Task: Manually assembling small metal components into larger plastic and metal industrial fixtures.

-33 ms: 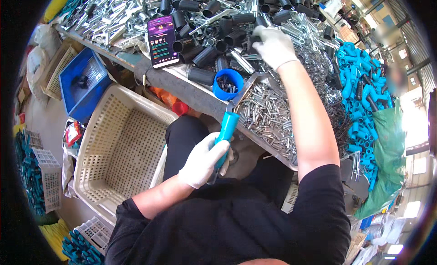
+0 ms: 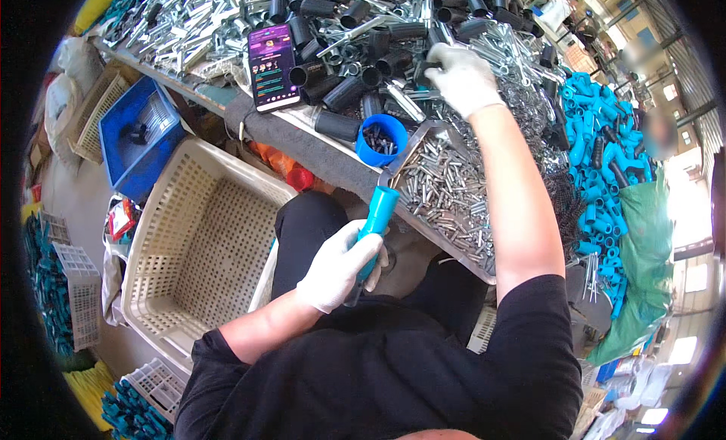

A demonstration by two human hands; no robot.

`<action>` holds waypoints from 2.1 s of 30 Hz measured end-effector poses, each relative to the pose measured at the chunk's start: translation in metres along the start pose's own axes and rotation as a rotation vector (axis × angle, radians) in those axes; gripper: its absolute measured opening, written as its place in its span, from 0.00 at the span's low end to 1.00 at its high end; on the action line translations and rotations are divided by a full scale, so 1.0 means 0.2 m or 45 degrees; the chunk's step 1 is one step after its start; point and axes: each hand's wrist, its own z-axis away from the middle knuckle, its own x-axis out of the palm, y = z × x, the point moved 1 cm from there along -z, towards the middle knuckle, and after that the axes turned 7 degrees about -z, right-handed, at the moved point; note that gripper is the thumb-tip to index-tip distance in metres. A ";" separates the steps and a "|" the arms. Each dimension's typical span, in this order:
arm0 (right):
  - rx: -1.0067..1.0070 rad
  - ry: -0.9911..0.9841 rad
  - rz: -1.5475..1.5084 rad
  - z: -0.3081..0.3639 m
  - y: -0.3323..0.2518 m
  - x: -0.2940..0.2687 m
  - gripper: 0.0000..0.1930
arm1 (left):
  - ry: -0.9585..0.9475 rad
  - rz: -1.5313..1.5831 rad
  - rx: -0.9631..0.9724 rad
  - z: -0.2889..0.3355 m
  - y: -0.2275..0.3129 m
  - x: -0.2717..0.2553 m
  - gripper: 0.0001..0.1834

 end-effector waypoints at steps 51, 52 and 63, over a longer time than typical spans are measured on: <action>0.930 0.494 -0.348 2.09 0.75 -0.29 0.12 | -0.435 -0.716 -0.476 -0.03 -0.20 0.65 0.15; 0.947 0.632 -0.452 2.12 0.76 -0.27 0.12 | -0.443 -0.720 -0.482 -0.03 -0.20 0.67 0.15; 0.067 0.166 -1.107 1.90 0.16 -0.48 0.03 | -0.636 -1.270 -0.138 -0.04 -0.22 0.72 0.19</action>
